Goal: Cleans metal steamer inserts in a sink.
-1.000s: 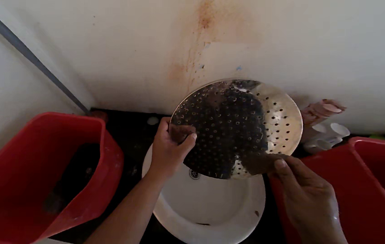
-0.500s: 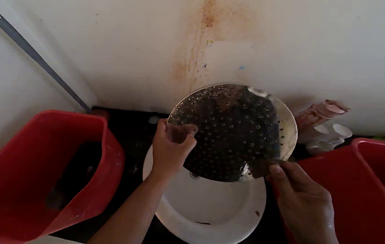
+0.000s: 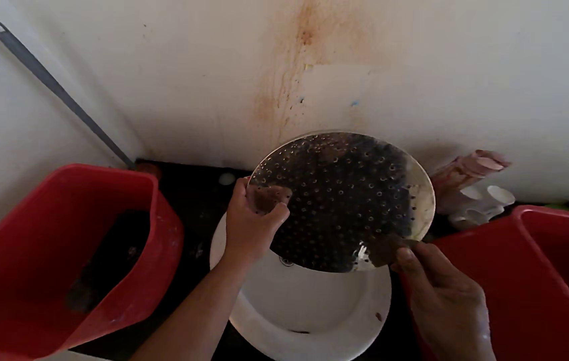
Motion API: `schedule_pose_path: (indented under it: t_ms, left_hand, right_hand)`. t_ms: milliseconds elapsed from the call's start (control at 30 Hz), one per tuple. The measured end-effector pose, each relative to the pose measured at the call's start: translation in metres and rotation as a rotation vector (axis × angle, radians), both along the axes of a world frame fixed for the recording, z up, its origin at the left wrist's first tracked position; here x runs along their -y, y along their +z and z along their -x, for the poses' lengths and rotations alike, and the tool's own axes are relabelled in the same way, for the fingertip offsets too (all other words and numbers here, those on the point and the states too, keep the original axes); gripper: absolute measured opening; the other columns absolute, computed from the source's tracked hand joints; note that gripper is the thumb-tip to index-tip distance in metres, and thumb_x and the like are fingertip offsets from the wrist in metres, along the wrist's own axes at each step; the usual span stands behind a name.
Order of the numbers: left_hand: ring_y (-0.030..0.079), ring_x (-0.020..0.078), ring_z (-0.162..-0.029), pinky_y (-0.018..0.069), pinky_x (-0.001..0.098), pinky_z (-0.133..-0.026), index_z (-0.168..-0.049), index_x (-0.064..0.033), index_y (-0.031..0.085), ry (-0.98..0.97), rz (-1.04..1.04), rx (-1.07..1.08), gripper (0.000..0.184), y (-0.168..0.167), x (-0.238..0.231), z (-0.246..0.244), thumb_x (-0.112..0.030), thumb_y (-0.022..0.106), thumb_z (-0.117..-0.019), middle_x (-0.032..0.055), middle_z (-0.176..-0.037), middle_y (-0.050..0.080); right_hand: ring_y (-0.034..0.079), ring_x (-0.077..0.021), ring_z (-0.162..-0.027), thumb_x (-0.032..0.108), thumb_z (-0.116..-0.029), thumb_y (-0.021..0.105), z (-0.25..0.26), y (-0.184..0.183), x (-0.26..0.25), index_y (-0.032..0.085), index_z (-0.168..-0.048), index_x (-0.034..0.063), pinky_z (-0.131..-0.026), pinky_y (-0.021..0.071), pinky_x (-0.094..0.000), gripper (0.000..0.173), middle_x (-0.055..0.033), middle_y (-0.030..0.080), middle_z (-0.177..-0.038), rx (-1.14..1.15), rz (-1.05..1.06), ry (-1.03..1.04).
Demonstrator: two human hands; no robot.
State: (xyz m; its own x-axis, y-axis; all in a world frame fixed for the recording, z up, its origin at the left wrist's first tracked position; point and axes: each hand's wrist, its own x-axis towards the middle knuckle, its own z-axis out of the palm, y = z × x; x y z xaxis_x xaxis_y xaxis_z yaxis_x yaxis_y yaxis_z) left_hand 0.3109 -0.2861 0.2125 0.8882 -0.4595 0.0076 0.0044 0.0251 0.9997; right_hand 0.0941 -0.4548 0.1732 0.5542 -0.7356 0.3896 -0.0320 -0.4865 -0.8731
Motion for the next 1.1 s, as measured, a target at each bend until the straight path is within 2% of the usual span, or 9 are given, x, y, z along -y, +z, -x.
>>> schedule_pose_path:
  t_ms: [233,367,467,600,767,967,1100]
  left_hand:
    - [0.073,0.0155,-0.091,0.0625,0.0335,-0.074,-0.122,-0.0116,0.055,0.034,-0.013,-0.032,0.048,-0.004,0.003,-0.001,-0.007,0.076,-0.0788,0.0062,-0.101,0.072]
    - [0.072,0.0168,-0.091,0.0627,0.0356,-0.073,-0.124,-0.0114,0.055,0.063,-0.052,-0.045,0.052,-0.006,0.005,-0.003,-0.012,0.079,-0.0778,0.0073,-0.103,0.071]
    - [0.071,0.0146,-0.090,0.0623,0.0340,-0.073,-0.123,-0.0136,0.056,0.072,-0.083,-0.021,0.055,-0.006,0.004,-0.003,-0.022,0.087,-0.0777,0.0050,-0.101,0.071]
    - [0.073,0.0117,-0.092,0.0628,0.0287,-0.078,-0.128,-0.0141,0.052,-0.056,-0.008,0.054,0.055,-0.006,-0.001,-0.003,-0.015,0.085,-0.0840,0.0017,-0.101,0.074]
    - [0.073,0.0163,-0.096,0.0634,0.0315,-0.082,-0.137,-0.0141,0.048,-0.232,0.086,0.104,0.056,-0.017,-0.004,-0.006,-0.011,0.079,-0.0906,0.0045,-0.106,0.073]
    - [0.073,0.0155,-0.093,0.0623,0.0299,-0.079,-0.132,-0.0130,0.048,-0.229,0.085,0.097,0.050,-0.021,-0.005,-0.003,-0.010,0.077,-0.0913,0.0040,-0.101,0.074]
    - [0.072,0.0159,-0.094,0.0617,0.0309,-0.081,-0.124,-0.0125,0.050,-0.199,0.079,0.073,0.045,-0.025,-0.009,-0.001,-0.009,0.079,-0.0894,0.0036,-0.100,0.074]
  right_hand:
    - [0.067,0.0001,-0.078,0.025,-0.1018,0.063,0.000,0.001,-0.004,0.071,-0.104,0.0098,-0.070,0.0596,-0.0169,0.017,0.0078,0.070,-0.093,-0.013,0.023,-0.019]
    - [0.067,-0.0004,-0.081,0.025,-0.1017,0.063,-0.001,-0.001,-0.008,0.073,-0.108,0.0059,-0.073,0.0599,-0.0171,0.022,0.0050,0.069,-0.095,-0.011,0.053,-0.034]
    - [0.067,-0.0004,-0.082,0.024,-0.1017,0.063,0.000,-0.005,-0.008,0.073,-0.106,0.0054,-0.074,0.0598,-0.0167,0.022,0.0044,0.069,-0.096,-0.011,0.051,-0.022]
    - [0.067,-0.0012,-0.078,0.025,-0.1029,0.061,0.004,-0.013,0.000,0.073,-0.105,0.0056,-0.068,0.0595,-0.0183,0.023,0.0038,0.070,-0.094,-0.045,0.023,-0.030]
    - [0.068,-0.0036,-0.078,0.026,-0.1045,0.059,0.008,-0.014,0.012,0.073,-0.107,0.0075,-0.069,0.0600,-0.0212,0.023,0.0039,0.072,-0.095,-0.041,-0.008,-0.022]
    - [0.067,-0.0035,-0.078,0.024,-0.1032,0.060,0.009,-0.016,0.013,0.073,-0.110,0.0075,-0.070,0.0591,-0.0196,0.022,0.0044,0.072,-0.094,-0.007,-0.063,-0.005]
    - [0.069,-0.0037,-0.081,0.023,-0.1020,0.061,0.008,-0.017,0.009,0.073,-0.112,0.0074,-0.071,0.0603,-0.0206,0.022,0.0042,0.073,-0.097,-0.046,-0.083,-0.010]
